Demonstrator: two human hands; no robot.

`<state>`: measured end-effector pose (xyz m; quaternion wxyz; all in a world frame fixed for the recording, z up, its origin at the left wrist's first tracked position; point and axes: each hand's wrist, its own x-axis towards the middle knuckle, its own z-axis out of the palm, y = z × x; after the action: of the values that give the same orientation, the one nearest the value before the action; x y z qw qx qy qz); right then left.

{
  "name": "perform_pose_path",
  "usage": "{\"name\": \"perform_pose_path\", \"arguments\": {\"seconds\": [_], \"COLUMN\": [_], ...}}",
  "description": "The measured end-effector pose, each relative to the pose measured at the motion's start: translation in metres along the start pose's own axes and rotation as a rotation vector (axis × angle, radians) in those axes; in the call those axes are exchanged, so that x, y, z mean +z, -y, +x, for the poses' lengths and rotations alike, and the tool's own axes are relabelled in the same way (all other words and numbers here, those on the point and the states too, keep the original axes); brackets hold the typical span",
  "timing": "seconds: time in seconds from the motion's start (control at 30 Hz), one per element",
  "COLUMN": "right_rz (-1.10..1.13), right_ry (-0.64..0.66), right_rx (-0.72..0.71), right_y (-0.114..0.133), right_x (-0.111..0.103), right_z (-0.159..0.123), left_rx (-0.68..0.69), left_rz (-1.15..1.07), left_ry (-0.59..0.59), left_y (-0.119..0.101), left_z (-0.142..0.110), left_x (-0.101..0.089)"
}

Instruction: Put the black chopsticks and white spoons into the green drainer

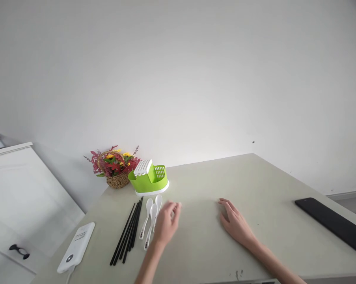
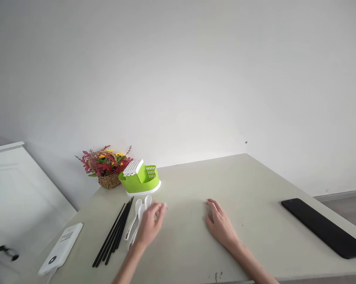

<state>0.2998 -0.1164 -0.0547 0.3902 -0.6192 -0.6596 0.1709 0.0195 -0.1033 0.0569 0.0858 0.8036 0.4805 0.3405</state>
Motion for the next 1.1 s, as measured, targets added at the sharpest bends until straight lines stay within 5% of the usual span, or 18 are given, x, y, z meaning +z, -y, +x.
{"name": "perform_pose_path", "arguments": {"seconds": [0.1,0.3,0.57,1.1], "right_rz": [0.031,0.128,0.226,0.244], "right_ry": [-0.001,0.006,0.003,-0.011], "right_rx": [0.012,0.048,0.147,0.143], "right_y": [-0.001,0.0,0.016,0.019], "right_x": [-0.001,-0.008,-0.02,-0.024], "right_z": [-0.002,-0.022,-0.055,-0.059], "left_rx": [-0.127,-0.426,-0.521,-0.489], "left_rz": [-0.22,-0.435,-0.447,-0.419], "left_ry": [0.271,0.26,0.158,0.162], "left_y": [-0.024,-0.011,-0.016,-0.02], "left_z": [-0.052,-0.102,-0.105,-0.106], "left_x": [0.012,0.001,0.002,0.0]}}
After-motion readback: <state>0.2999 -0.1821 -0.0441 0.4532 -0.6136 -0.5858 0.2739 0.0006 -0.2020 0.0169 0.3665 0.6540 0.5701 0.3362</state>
